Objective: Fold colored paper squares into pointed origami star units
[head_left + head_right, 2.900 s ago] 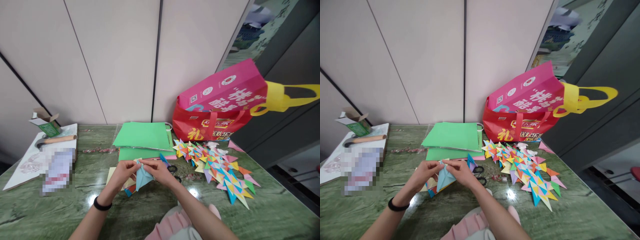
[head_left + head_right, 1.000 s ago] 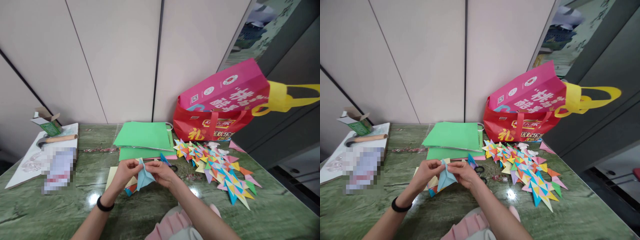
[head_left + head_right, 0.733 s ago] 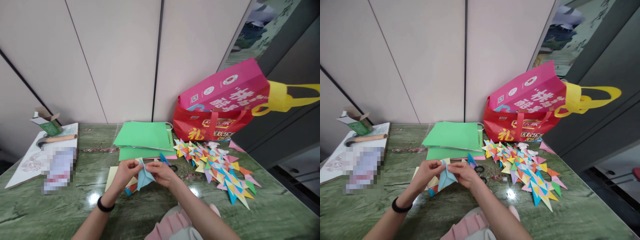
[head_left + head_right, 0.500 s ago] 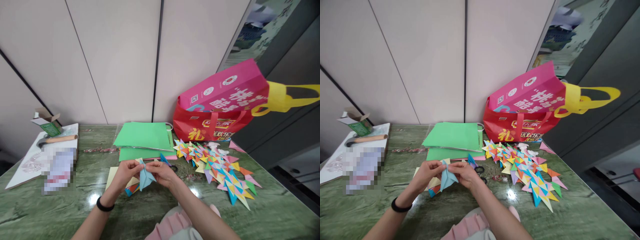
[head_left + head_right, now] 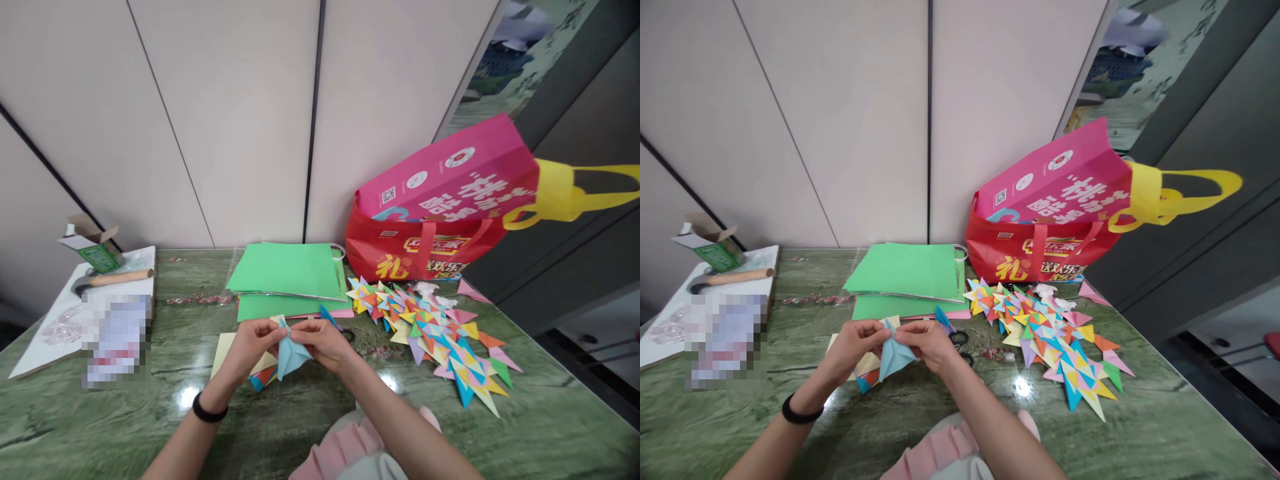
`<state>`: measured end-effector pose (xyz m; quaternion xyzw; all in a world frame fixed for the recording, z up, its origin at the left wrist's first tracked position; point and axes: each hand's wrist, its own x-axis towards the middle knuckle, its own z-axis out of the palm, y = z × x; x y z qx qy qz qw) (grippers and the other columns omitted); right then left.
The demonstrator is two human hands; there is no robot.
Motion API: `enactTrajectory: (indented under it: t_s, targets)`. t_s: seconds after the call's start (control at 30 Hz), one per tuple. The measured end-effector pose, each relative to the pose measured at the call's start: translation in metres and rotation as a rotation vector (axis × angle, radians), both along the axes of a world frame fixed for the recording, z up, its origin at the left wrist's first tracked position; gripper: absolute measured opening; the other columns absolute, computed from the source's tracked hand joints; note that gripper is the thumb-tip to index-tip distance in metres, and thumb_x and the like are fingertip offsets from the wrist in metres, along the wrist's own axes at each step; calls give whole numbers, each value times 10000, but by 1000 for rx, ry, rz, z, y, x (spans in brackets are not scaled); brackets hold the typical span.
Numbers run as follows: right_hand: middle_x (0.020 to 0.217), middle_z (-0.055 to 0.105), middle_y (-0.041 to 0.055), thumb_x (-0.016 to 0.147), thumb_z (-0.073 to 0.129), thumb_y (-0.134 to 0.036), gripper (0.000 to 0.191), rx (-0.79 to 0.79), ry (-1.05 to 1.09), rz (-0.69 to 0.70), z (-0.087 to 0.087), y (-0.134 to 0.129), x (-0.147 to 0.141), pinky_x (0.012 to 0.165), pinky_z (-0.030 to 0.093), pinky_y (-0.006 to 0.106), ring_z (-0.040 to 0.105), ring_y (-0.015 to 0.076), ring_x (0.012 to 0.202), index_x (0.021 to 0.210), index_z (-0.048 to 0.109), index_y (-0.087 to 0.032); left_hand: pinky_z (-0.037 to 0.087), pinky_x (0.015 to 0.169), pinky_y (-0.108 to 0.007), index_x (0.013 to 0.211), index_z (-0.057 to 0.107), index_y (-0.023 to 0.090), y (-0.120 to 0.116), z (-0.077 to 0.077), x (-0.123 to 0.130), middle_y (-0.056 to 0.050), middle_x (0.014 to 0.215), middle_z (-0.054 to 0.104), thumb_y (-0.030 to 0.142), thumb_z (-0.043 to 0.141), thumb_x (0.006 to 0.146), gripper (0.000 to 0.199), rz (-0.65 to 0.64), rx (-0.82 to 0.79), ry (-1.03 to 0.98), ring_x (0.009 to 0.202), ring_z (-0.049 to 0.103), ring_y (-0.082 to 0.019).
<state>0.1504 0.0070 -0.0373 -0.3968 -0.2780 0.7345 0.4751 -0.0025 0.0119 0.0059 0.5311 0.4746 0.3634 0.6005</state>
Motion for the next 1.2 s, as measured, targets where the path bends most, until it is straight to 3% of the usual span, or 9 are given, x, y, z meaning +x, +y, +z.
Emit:
enactTrajectory:
  t_s: [0.7, 0.93, 1.2]
  targets:
    - [553, 634, -5, 451, 804, -326, 256, 190, -226, -75, 8, -3, -3, 515, 365, 242, 478, 94, 478, 604, 698, -151, 458, 454, -210, 595, 635, 137, 1, -1, 0, 9, 524, 613, 351, 705, 578, 226, 18, 115, 76, 479, 547, -118]
    - [529, 605, -14, 480, 782, -318, 220, 248, -297, -74, 10, -4, -5, 493, 350, 231, 450, 86, 476, 584, 686, -149, 365, 376, -181, 568, 623, 140, 1, 1, -1, 31, 453, 539, 333, 688, 592, 205, 95, 180, 170, 397, 450, -83]
    - [530, 599, -19, 474, 788, -320, 248, 237, -285, -2, 8, -5, -4, 478, 331, 223, 445, 79, 466, 611, 681, -142, 351, 411, -178, 516, 602, 125, -1, 3, -5, 28, 441, 537, 330, 717, 594, 248, 40, 83, 11, 384, 453, -67]
